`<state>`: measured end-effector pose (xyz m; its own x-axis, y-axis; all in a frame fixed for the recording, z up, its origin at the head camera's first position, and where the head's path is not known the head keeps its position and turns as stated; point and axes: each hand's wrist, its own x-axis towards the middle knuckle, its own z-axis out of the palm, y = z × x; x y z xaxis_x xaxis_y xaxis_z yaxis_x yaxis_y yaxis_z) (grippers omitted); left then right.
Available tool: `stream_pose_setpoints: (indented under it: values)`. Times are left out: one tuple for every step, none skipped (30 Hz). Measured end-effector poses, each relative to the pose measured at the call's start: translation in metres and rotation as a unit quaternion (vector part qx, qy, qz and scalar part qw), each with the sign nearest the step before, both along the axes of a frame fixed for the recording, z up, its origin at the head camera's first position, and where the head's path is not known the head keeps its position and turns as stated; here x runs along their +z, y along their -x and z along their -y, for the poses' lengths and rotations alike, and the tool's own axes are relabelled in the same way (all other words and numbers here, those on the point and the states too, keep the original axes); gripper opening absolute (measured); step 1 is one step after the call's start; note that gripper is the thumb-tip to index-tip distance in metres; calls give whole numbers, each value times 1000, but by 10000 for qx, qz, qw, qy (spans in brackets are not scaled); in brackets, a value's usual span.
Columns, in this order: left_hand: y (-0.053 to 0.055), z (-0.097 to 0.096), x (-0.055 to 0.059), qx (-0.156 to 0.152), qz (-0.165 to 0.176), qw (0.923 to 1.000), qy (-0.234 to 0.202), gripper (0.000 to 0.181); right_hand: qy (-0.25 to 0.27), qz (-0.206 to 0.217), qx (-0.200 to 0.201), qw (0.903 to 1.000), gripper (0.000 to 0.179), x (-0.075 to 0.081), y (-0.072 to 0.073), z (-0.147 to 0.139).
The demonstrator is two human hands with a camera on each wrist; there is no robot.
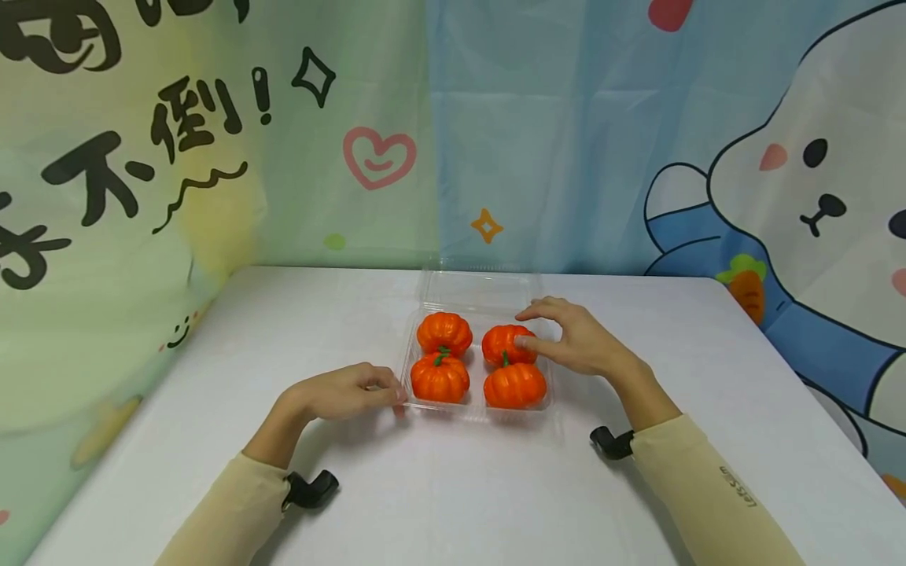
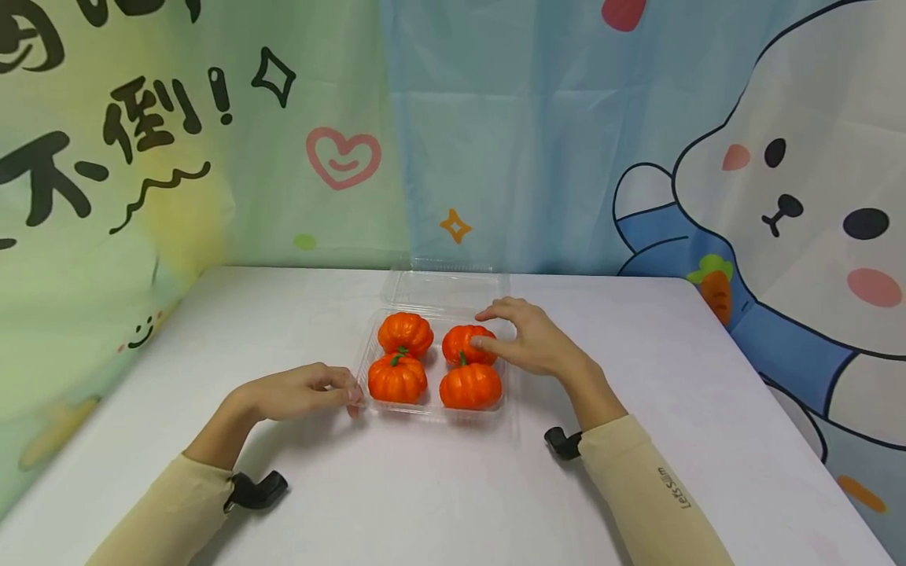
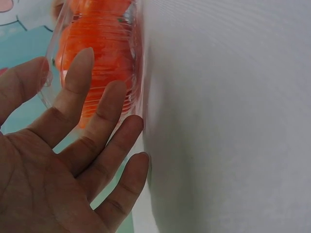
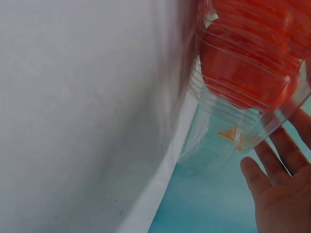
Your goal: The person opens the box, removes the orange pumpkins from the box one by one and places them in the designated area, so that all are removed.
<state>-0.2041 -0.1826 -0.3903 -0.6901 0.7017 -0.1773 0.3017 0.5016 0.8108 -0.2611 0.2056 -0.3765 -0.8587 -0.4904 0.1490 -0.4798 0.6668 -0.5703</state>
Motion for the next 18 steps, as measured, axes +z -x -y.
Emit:
stream_pose_setpoints:
  values:
    - [0, 0, 0, 16, 8, 10000, 3, 28, -20, -11, 1, 10000, 48, 0, 0, 0]
    - [0, 0, 0, 15, 7, 10000, -8, 28, -31, -24, 5, 10000, 48, -1, 0, 0]
    - [0, 0, 1, 16, 18, 10000, -17, 28, -38, -36, 18, 10000, 48, -1, -1, 0]
    - [-1, 0, 1, 18, 23, 10000, -17, 28, -40, -45, 28, 10000, 48, -1, -1, 0]
    - [-1, 0, 1, 19, 28, 10000, -15, 28, -43, -46, 34, 10000, 48, -2, -1, 0]
    - [-1, 0, 1, 24, 30, 10000, -6, 27, -48, -53, 44, 10000, 48, -2, -1, 0]
    - [-1, 0, 2, 28, 31, 10000, 1, 27, -54, -45, 43, 10000, 48, -2, -1, 0]
    - [-1, 0, 2, 29, 34, 10000, 3, 27, -67, -38, 43, 10000, 48, -2, -1, 0]
    - [-1, 0, 2, 35, 40, 10000, 11, 27, -81, -22, 44, 10000, 47, -2, -1, 0]
    - [-1, 0, 2, 37, 36, 10000, 10, 27, -94, -3, 40, 9999, 47, -2, -1, 0]
    - [-1, 0, 3, 35, 30, 10000, 8, 28, -103, 10, 42, 9999, 47, -3, -1, 0]
    - [-1, -1, 3, 30, 22, 10000, 4, 28, -95, 15, 51, 9999, 47, -3, -1, 1]
    - [-1, -1, 3, 23, 14, 10000, 1, 28, -88, 26, 64, 9999, 48, -3, 0, 1]
    - [-2, -1, 3, 15, 5, 10000, -3, 28, -62, 24, 100, 9999, 48, -3, 0, 1]
    - [-2, -1, 2, 10, 3, 10000, -11, 28, -36, 14, 147, 9999, 48, -4, 0, 1]
    - [-2, -1, 2, 9, -1, 10000, -11, 28, -10, 0, 195, 9998, 49, -4, 0, 1]
    - [-3, -1, 2, 11, -8, 10000, -7, 28, 8, -25, 244, 9997, 49, -5, 0, 2]
    - [-3, -1, 2, 17, -12, 10000, 1, 28, 20, -44, 271, 9996, 50, -5, 0, 2]
